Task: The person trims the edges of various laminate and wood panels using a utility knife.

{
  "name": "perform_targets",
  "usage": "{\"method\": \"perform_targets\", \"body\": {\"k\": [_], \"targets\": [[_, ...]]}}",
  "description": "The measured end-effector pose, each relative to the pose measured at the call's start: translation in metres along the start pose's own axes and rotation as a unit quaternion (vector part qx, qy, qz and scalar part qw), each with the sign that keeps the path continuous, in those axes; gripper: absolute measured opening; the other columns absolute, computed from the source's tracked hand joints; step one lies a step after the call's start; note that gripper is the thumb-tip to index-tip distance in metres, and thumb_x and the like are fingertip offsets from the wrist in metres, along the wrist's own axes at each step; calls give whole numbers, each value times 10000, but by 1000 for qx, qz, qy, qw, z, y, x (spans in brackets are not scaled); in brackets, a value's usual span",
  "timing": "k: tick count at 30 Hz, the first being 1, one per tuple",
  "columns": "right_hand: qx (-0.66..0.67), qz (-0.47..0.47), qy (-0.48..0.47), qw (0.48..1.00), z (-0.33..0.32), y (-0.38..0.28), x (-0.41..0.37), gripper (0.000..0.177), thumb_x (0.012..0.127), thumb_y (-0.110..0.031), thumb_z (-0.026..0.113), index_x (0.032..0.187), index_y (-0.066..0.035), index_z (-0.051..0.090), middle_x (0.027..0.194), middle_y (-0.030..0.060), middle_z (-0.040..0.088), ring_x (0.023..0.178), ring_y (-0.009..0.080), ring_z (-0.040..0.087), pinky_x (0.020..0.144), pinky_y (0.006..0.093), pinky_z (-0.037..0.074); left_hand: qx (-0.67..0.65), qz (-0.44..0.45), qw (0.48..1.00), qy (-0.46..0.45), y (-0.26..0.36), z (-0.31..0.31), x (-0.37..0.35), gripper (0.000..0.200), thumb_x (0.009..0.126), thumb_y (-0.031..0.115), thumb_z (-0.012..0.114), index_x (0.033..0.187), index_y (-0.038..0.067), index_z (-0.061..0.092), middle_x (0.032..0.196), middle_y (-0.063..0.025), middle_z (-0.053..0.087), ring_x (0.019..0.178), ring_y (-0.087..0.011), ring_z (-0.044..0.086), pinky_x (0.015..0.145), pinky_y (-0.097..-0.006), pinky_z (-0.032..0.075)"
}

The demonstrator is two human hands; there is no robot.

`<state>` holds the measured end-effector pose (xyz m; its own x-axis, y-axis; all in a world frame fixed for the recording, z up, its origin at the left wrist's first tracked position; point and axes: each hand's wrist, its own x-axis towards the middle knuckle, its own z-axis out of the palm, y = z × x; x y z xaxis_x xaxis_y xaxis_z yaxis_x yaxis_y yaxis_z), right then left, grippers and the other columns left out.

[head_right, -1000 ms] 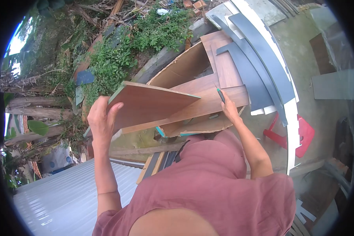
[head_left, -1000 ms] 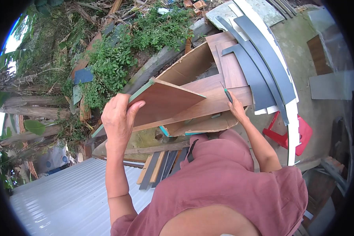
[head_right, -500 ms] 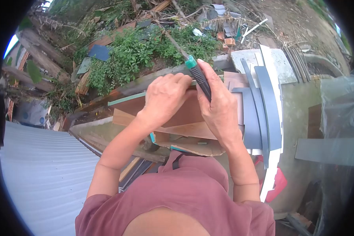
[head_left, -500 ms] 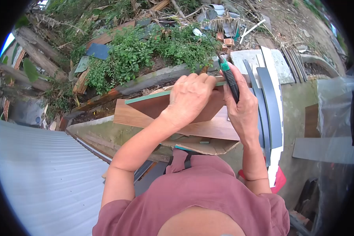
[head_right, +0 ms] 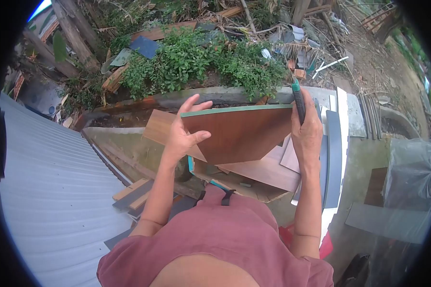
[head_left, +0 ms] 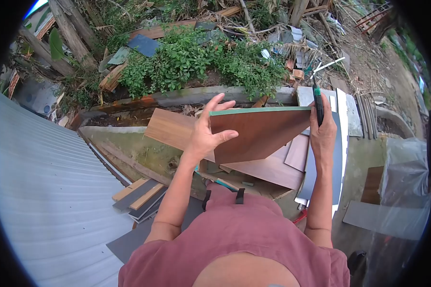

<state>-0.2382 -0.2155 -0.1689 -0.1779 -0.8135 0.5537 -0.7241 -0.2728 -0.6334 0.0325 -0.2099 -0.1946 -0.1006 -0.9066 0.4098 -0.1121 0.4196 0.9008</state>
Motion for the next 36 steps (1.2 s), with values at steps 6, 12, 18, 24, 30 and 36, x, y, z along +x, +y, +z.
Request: {"method": "perform_targets", "body": {"k": [6,12,18,24,30,36], "targets": [[-118,-52,27,991,-34,-31,-3,516,834,-24,548,1302,-215,445,1032,98,558,834,284,597,687,382,480,-118,-52,992,-17,-6,53,17,269,845,192,645,1055,31,601,863,-31,667,773,-84,574,718,-263,476],[-170,-114,-160,966,-72,-69,-41,736,678,57,568,1319,-272,420,948,106,551,771,261,583,601,359,497,-62,-16,998,8,13,99,21,286,862,224,622,1040,2,587,823,-85,673,723,-85,575,665,-269,472],[-173,-92,-215,957,-93,-68,-47,740,685,56,548,1352,-213,374,951,107,527,764,255,569,574,351,495,-18,10,999,-46,30,118,22,222,869,158,601,1003,-18,581,811,-97,673,729,-96,597,661,-276,480],[-221,-77,-182,955,-108,-41,-43,704,702,40,549,1335,-229,398,881,69,520,737,244,566,537,347,482,-14,5,1000,-21,37,138,18,253,855,148,621,1046,-14,581,861,-104,677,770,-98,605,697,-272,482],[-294,-19,-128,947,-121,12,-35,611,749,6,533,1297,-247,438,846,59,524,721,248,587,555,357,486,27,32,999,-18,49,137,10,251,853,151,631,1037,-16,592,865,-93,671,778,-102,598,715,-265,477],[-346,34,-111,931,-134,62,-27,601,757,2,514,1295,-259,450,859,82,561,756,270,597,648,380,497,33,38,999,-21,49,135,4,247,845,152,645,1023,-12,596,839,-71,662,763,-90,585,710,-253,474]]}}
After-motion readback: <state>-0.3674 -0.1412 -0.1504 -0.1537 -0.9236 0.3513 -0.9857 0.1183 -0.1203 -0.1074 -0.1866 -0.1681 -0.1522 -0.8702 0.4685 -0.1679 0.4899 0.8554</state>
